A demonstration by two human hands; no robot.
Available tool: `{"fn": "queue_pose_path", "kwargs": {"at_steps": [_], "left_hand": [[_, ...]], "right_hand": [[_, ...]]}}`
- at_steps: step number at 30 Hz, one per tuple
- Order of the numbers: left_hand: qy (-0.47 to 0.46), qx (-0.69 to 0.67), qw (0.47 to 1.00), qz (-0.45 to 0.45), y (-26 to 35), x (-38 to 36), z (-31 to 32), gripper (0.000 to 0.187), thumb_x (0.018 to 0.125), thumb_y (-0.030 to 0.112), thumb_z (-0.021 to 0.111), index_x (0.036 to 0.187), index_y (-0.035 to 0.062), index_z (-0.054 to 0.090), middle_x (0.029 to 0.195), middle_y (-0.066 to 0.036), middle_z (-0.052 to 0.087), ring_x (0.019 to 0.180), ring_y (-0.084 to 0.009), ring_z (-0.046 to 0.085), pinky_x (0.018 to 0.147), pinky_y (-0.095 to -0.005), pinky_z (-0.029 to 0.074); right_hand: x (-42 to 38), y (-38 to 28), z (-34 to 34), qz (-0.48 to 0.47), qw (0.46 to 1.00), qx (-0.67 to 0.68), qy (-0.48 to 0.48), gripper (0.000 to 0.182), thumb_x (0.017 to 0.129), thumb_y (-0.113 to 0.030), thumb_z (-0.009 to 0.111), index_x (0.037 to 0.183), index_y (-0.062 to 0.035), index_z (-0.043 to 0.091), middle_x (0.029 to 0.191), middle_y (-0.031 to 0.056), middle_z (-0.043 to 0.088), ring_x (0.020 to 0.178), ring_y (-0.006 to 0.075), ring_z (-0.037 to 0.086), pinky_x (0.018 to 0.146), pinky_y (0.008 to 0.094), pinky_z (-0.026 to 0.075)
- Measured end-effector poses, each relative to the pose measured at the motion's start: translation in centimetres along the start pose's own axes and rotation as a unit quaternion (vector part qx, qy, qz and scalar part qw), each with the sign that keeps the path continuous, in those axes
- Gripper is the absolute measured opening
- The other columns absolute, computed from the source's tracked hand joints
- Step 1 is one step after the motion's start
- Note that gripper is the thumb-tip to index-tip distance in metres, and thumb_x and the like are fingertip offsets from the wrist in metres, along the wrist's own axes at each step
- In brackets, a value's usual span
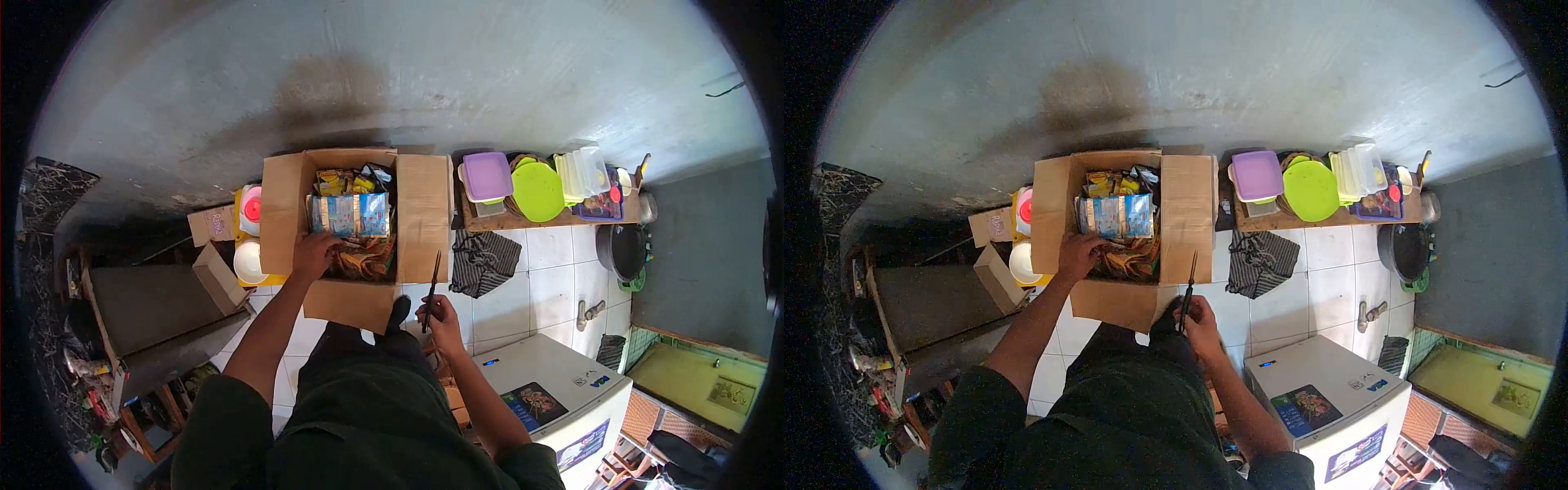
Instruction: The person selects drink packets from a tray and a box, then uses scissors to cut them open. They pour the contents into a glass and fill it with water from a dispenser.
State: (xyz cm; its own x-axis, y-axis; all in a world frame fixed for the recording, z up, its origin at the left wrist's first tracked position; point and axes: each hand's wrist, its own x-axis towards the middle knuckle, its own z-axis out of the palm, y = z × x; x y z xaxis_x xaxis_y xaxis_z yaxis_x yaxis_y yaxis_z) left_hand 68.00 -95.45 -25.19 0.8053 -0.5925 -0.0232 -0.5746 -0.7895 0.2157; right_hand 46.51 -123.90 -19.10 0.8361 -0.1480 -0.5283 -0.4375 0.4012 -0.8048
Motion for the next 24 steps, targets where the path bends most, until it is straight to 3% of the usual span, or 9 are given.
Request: {"fn": "queue_pose_path", "kwargs": {"at_steps": [6,10,12,13,15,16,18,21,24], "left_hand": [[0.032,0.016,0.987,-0.158,-1.7,4.0,-2.5,0.031,0.083,0.018,0.064,0.112,0.0249,0.067,0.101,-0.007,0.068,0.092,-0.0240,0.065,0.096,-0.0481,0.039],[0.044,-0.038,0.987,-0.150,-2.3,5.4,-4.0,0.026,0.082,0.019,0.064,0.108,0.0183,0.068,0.105,-0.007,0.068,0.094,-0.0288,0.065,0.079,-0.0458,0.050],[-0.115,-0.133,0.965,-0.195,-1.8,4.5,-3.1,0.026,0.080,0.028,0.067,0.104,0.0173,0.069,0.103,-0.006,0.068,0.097,-0.0286,0.064,0.084,-0.0483,0.047],[-0.114,-0.133,0.965,-0.197,-1.0,3.0,-2.0,0.026,0.080,0.028,0.067,0.104,0.0173,0.069,0.103,-0.006,0.068,0.097,-0.0286,0.064,0.084,-0.0483,0.047],[0.031,0.062,0.995,-0.073,0.5,-0.4,0.8,0.027,0.077,0.032,0.068,0.099,0.0172,0.070,0.096,-0.007,0.068,0.097,-0.0285,0.064,0.088,-0.0502,0.044],[0.031,0.061,0.995,-0.075,0.1,-0.5,1.4,0.027,0.077,0.032,0.068,0.099,0.0172,0.070,0.096,-0.007,0.068,0.097,-0.0285,0.064,0.088,-0.0502,0.044],[-0.064,0.032,0.987,-0.143,-1.2,-0.7,2.2,0.024,0.078,0.031,0.065,0.098,0.0186,0.071,0.093,-0.008,0.068,0.096,-0.0279,0.064,0.092,-0.0512,0.040],[-0.090,0.009,0.981,-0.173,-2.0,1.3,-2.2,0.022,0.078,0.025,0.062,0.097,0.0199,0.072,0.096,-0.008,0.067,0.096,-0.0250,0.064,0.097,-0.0530,0.033],[-0.014,0.015,0.986,-0.167,-4.0,2.3,-4.0,0.020,0.080,0.025,0.061,0.096,0.0188,0.071,0.095,-0.009,0.067,0.086,-0.0268,0.066,0.089,-0.0508,0.040]], "right_hand": [[0.3,-0.4,0.5,0.005,1.000,-0.015,-0.017,0.023,0.086,0.005,0.053,0.107,-0.0026,0.049,0.092,0.0079,0.063,0.088,0.0166,0.063,0.082,0.0311,0.051],[0.9,-0.9,0.7,-0.011,1.000,-0.023,-0.015,0.022,0.086,0.005,0.053,0.107,-0.0012,0.049,0.093,0.0082,0.062,0.087,0.0172,0.063,0.081,0.0320,0.051],[1.2,-0.8,0.9,-0.016,1.000,-0.025,-0.009,0.025,0.086,-0.002,0.057,0.110,-0.0031,0.051,0.088,0.0084,0.063,0.082,0.0149,0.060,0.076,0.0286,0.048],[1.3,-0.8,1.0,-0.016,0.999,-0.025,-0.011,0.025,0.086,-0.002,0.057,0.110,-0.0031,0.051,0.088,0.0084,0.063,0.082,0.0149,0.060,0.076,0.0286,0.048],[1.3,-0.9,1.1,-0.019,0.999,-0.021,-0.019,0.024,0.087,-0.002,0.058,0.110,-0.0028,0.051,0.088,0.0084,0.063,0.082,0.0150,0.060,0.075,0.0287,0.049],[1.3,-0.8,1.1,-0.018,0.999,-0.022,-0.020,0.024,0.087,-0.002,0.058,0.110,-0.0028,0.051,0.088,0.0084,0.063,0.082,0.0150,0.060,0.075,0.0287,0.049],[1.5,-0.9,1.0,-0.018,0.998,-0.051,-0.029,0.025,0.087,-0.002,0.057,0.110,-0.0025,0.051,0.088,0.0084,0.063,0.082,0.0149,0.060,0.075,0.0285,0.048],[1.6,-0.8,0.6,-0.037,0.998,-0.033,-0.041,0.025,0.086,-0.001,0.056,0.111,-0.0023,0.051,0.088,0.0085,0.063,0.082,0.0150,0.060,0.075,0.0282,0.048],[1.8,-1.2,0.6,-0.030,0.998,-0.052,-0.022,0.025,0.086,0.000,0.054,0.111,-0.0023,0.051,0.089,0.0087,0.063,0.081,0.0151,0.060,0.075,0.0281,0.048]]}}
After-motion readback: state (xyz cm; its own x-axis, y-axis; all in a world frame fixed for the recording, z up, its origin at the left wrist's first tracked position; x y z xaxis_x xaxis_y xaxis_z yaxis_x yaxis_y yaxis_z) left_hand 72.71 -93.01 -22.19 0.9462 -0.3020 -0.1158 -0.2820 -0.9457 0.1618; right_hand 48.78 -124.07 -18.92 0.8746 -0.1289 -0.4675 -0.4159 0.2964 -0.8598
